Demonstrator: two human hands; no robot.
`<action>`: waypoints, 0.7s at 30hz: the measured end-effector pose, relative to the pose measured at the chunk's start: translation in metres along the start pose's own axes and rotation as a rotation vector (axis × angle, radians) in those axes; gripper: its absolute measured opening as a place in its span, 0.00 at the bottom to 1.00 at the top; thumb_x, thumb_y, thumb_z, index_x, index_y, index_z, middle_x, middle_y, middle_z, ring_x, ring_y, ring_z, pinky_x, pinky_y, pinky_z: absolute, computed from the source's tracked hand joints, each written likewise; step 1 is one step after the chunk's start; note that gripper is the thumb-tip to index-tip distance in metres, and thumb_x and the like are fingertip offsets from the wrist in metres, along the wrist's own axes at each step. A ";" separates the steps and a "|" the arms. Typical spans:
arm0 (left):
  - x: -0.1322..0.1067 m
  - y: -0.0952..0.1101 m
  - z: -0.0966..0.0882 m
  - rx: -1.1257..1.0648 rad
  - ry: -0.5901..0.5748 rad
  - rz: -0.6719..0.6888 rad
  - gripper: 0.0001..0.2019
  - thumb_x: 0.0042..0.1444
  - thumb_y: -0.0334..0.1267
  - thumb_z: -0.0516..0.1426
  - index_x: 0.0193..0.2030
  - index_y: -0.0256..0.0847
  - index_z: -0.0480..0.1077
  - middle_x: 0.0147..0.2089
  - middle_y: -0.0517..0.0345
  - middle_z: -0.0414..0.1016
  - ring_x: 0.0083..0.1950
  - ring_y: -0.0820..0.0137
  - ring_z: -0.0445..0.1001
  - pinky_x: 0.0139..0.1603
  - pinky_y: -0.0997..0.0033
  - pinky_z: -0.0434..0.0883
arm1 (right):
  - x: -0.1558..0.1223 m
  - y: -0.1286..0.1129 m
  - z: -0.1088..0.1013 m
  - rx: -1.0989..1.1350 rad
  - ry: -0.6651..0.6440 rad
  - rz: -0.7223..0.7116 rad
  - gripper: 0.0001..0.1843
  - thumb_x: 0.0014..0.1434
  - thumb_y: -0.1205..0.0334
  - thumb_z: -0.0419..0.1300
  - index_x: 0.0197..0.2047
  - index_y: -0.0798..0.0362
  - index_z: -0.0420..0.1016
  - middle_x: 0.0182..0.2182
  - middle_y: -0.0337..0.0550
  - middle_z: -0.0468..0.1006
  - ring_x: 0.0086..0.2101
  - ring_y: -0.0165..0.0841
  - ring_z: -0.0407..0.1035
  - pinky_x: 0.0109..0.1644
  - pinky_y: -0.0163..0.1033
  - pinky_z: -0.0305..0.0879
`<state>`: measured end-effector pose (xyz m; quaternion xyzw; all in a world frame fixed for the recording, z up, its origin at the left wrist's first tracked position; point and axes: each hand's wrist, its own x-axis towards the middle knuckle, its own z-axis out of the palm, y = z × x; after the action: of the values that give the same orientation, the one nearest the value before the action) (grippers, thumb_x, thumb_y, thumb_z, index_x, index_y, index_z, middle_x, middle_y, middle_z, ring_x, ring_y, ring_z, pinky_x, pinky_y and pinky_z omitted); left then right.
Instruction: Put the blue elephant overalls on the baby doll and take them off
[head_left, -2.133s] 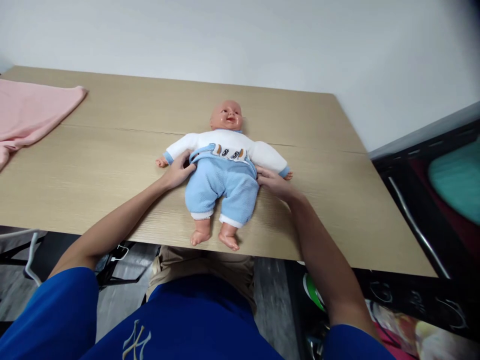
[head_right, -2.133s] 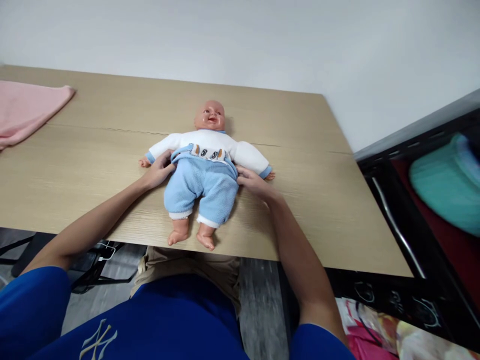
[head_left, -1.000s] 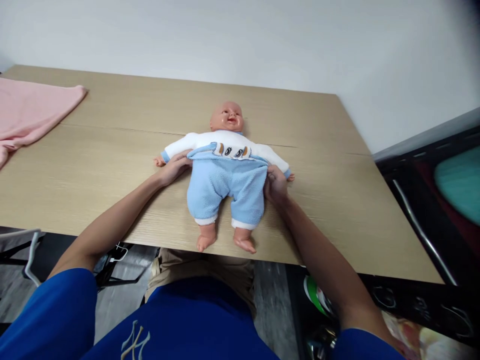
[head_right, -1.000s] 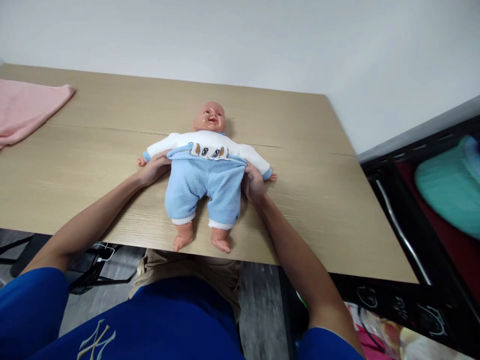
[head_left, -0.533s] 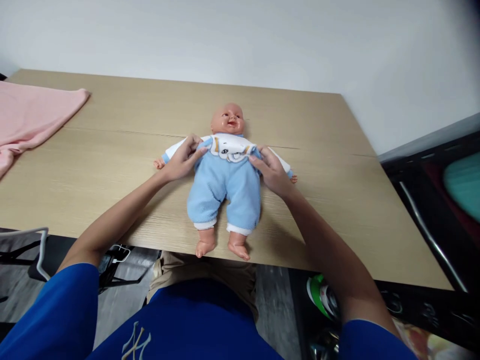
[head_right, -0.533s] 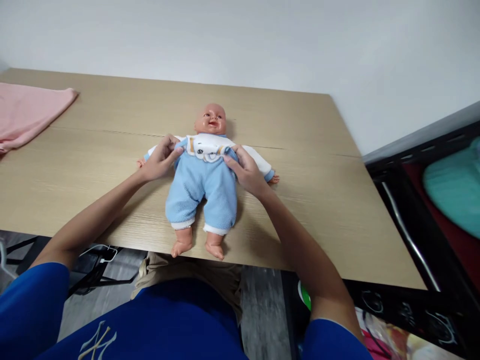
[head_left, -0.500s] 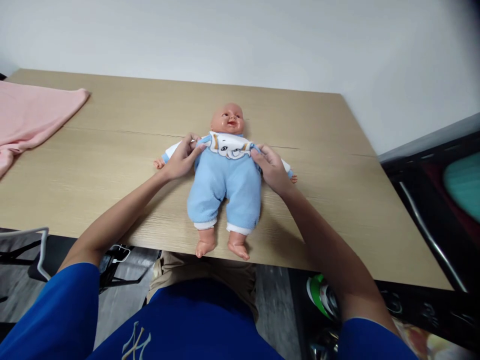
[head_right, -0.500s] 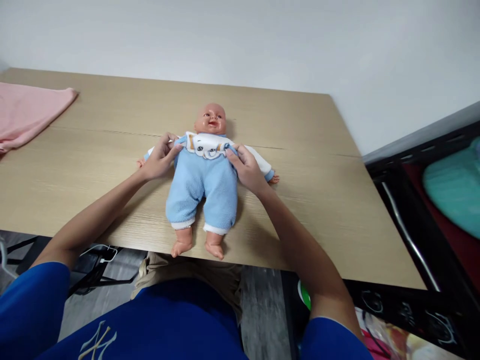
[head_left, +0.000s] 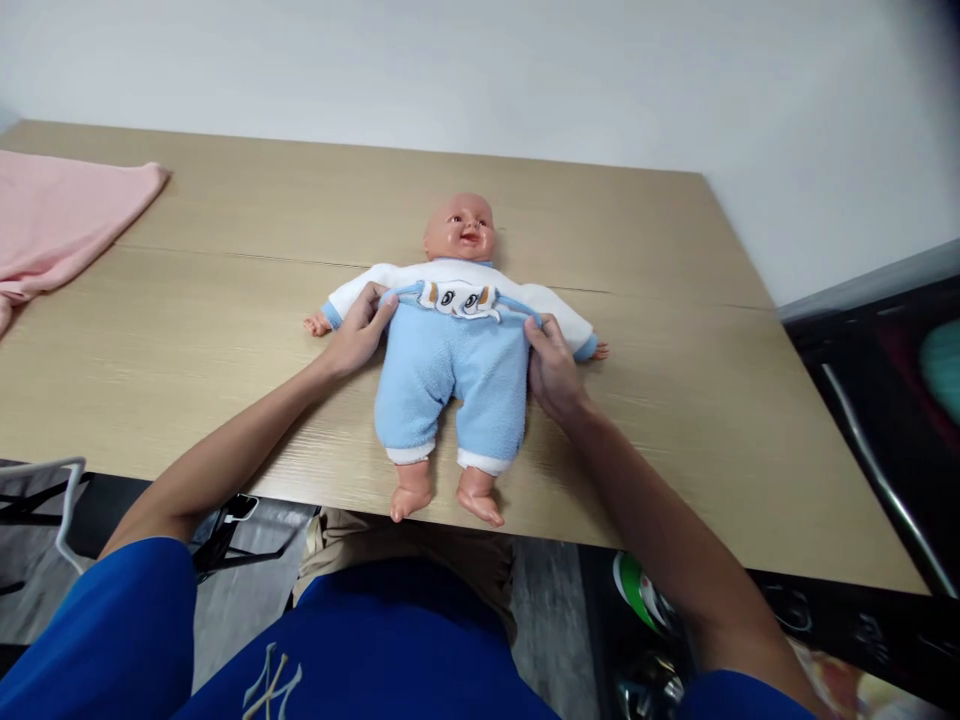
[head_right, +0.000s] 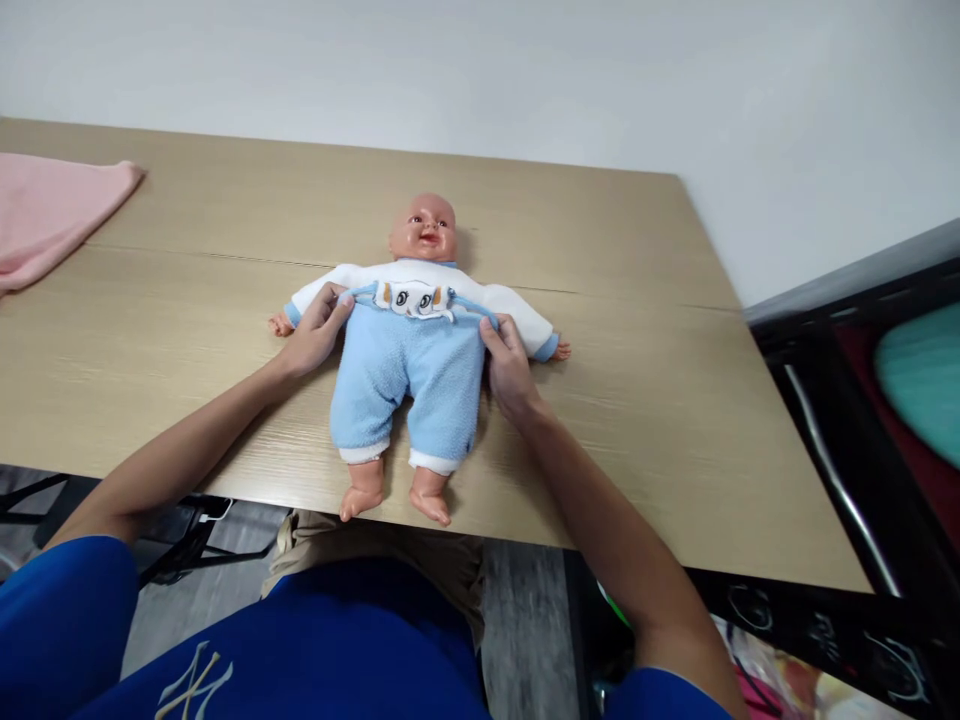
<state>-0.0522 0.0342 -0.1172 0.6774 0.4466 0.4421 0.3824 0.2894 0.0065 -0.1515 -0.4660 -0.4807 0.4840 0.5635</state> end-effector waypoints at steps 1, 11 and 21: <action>0.001 -0.001 0.001 -0.040 0.024 -0.013 0.34 0.74 0.82 0.57 0.48 0.49 0.67 0.43 0.56 0.70 0.44 0.59 0.69 0.51 0.56 0.73 | 0.001 0.001 0.003 0.064 0.009 0.016 0.27 0.66 0.27 0.77 0.46 0.40 0.79 0.42 0.37 0.82 0.50 0.44 0.77 0.67 0.51 0.78; 0.000 -0.012 -0.018 0.351 -0.092 0.126 0.23 0.75 0.66 0.57 0.45 0.47 0.70 0.43 0.48 0.75 0.49 0.48 0.71 0.63 0.41 0.73 | 0.011 -0.002 -0.028 -0.244 -0.076 -0.038 0.34 0.64 0.20 0.75 0.43 0.42 0.77 0.31 0.35 0.74 0.33 0.38 0.64 0.38 0.44 0.62; 0.011 -0.008 -0.043 0.317 -0.415 0.137 0.27 0.58 0.56 0.75 0.57 0.42 0.81 0.63 0.40 0.84 0.69 0.38 0.75 0.80 0.38 0.71 | 0.014 -0.018 -0.052 -0.514 -0.442 -0.052 0.27 0.58 0.43 0.81 0.56 0.43 0.84 0.56 0.45 0.88 0.62 0.56 0.78 0.79 0.63 0.71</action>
<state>-0.0923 0.0525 -0.1086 0.8335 0.3754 0.2433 0.3243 0.3436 0.0152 -0.1379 -0.4641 -0.7093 0.4217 0.3220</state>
